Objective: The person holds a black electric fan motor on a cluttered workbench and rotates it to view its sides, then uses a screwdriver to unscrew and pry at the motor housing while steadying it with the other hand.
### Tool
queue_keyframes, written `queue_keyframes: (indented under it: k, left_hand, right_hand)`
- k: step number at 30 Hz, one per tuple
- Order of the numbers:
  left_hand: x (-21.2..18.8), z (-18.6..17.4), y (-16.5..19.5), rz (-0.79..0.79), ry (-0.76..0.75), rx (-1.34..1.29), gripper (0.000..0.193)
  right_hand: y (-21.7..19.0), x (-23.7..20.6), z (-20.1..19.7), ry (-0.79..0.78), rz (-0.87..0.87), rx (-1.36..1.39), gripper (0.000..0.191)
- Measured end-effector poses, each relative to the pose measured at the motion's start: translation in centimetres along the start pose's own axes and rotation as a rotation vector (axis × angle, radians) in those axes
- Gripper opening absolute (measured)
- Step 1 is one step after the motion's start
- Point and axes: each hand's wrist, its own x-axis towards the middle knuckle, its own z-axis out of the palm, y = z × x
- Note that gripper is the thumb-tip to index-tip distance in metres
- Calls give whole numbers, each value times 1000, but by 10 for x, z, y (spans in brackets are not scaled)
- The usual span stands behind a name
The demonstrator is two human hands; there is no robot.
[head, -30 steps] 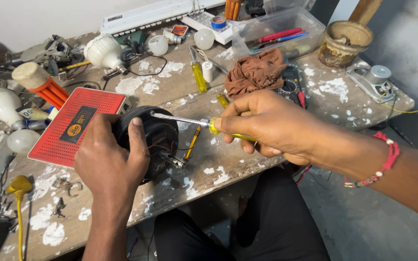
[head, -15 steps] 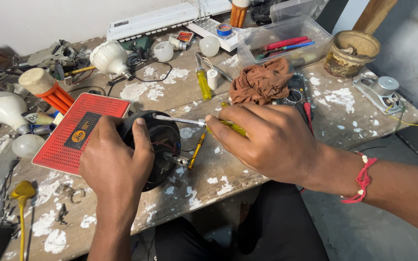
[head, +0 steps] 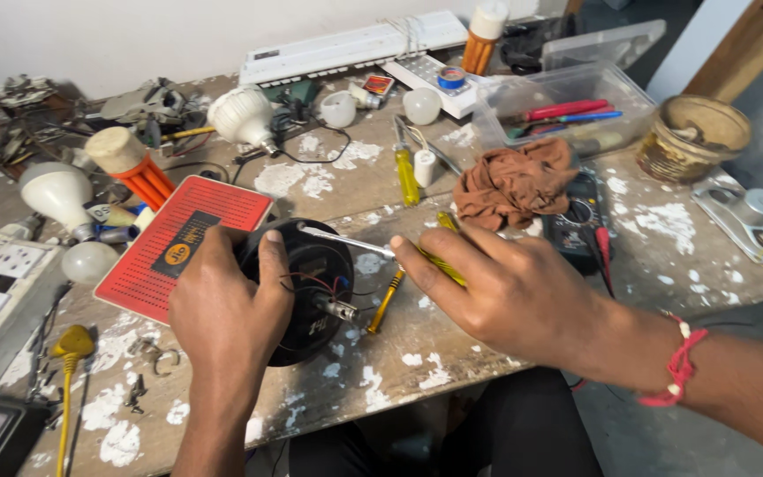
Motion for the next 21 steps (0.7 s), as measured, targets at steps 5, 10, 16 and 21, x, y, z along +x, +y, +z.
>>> queue_keyframes:
  k: [5, 10, 16, 21]
  left_hand:
    - [4, 1, -10, 27, 12, -9, 40]
    - [8, 2, -15, 22, 9, -29, 39]
    - [9, -2, -14, -41, -26, -18, 39]
    - [14, -8, -24, -77, -65, -127, 40]
  right_hand:
    - [-8, 6, 7, -149, 373, 462, 43]
    - [-1, 16, 15, -141, 648, 859, 40]
    - [-2, 23, 12, -163, 617, 711, 41]
    - [-8, 28, 0, -152, 553, 602, 37]
